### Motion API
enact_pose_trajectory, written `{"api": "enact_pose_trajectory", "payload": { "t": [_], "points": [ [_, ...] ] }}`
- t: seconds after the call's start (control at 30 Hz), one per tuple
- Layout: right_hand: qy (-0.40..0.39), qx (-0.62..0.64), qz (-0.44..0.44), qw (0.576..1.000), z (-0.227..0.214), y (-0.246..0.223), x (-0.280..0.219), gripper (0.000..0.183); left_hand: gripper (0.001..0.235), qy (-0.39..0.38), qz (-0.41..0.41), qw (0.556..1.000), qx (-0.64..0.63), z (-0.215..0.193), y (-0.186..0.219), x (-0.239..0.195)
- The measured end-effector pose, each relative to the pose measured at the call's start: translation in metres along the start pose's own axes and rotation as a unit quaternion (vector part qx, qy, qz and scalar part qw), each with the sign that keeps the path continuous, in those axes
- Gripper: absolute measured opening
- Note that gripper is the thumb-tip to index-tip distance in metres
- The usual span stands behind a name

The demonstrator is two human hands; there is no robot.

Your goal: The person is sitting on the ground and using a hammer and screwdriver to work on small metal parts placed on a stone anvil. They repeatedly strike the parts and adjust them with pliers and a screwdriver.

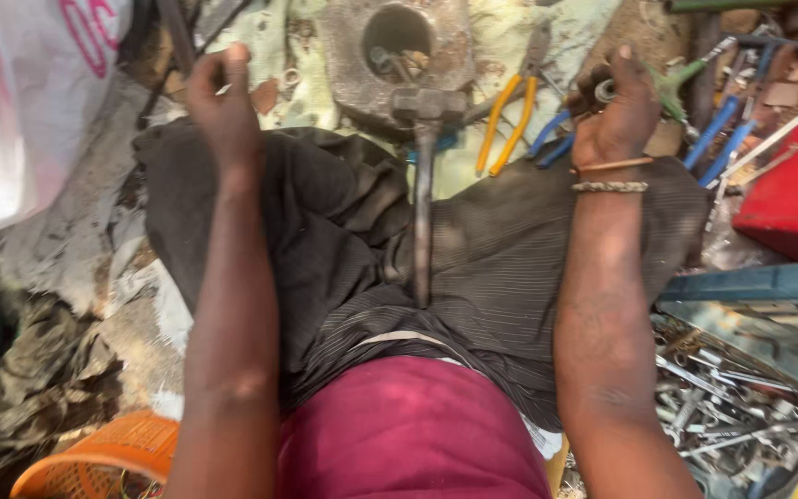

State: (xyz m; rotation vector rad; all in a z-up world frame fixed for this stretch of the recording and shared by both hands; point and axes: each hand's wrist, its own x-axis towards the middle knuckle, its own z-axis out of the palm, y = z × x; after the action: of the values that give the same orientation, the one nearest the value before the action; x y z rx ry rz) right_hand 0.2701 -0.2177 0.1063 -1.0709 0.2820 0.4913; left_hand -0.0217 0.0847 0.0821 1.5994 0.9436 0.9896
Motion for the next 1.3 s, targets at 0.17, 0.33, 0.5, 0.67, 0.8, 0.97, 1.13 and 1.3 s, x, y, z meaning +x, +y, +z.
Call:
{"api": "enact_pose_trajectory", "payload": {
  "t": [0.17, 0.33, 0.5, 0.67, 0.8, 0.97, 1.13, 1.3],
  "points": [
    [-0.227, -0.624, 0.013, 0.748, 0.012, 0.062, -0.005, 0.025, 0.024, 0.032, -0.061, 0.996, -0.048, -0.019, -0.049, 0.004],
    [-0.308, -0.868, 0.002, 0.390, 0.009, 0.148, -0.035, 0.023, 0.025, -0.054, 0.021, 0.980, 0.192, 0.020, -0.052, -0.008],
    [-0.322, -0.806, -0.239, 0.435, -0.003, 0.161, -0.042, 0.033, 0.023, -0.103, 0.119, 0.954, 0.254, 0.020, -0.017, -0.027],
    [-0.300, -0.905, -0.120, 0.279, 0.008, 0.112, -0.057, 0.024, 0.027, -0.077, 0.161, 0.970, 0.165, 0.010, 0.010, -0.036],
    [-0.218, -0.931, -0.113, 0.271, 0.018, 0.016, -0.073, 0.019, 0.032, -0.055, 0.140, 0.979, 0.135, 0.012, 0.029, -0.055],
    [-0.074, -0.833, -0.149, 0.528, 0.012, -0.057, -0.126, 0.030, 0.043, -0.242, -0.137, 0.960, 0.032, 0.051, 0.059, -0.124],
    [-0.301, -0.603, -0.121, 0.729, 0.007, -0.002, -0.174, 0.028, 0.049, -0.348, -0.079, 0.923, -0.144, 0.102, 0.100, -0.168],
    [-0.387, -0.194, 0.119, 0.894, -0.008, 0.035, -0.169, 0.051, 0.040, -0.352, -0.093, 0.918, 0.161, 0.055, 0.126, -0.136]
  ]
}}
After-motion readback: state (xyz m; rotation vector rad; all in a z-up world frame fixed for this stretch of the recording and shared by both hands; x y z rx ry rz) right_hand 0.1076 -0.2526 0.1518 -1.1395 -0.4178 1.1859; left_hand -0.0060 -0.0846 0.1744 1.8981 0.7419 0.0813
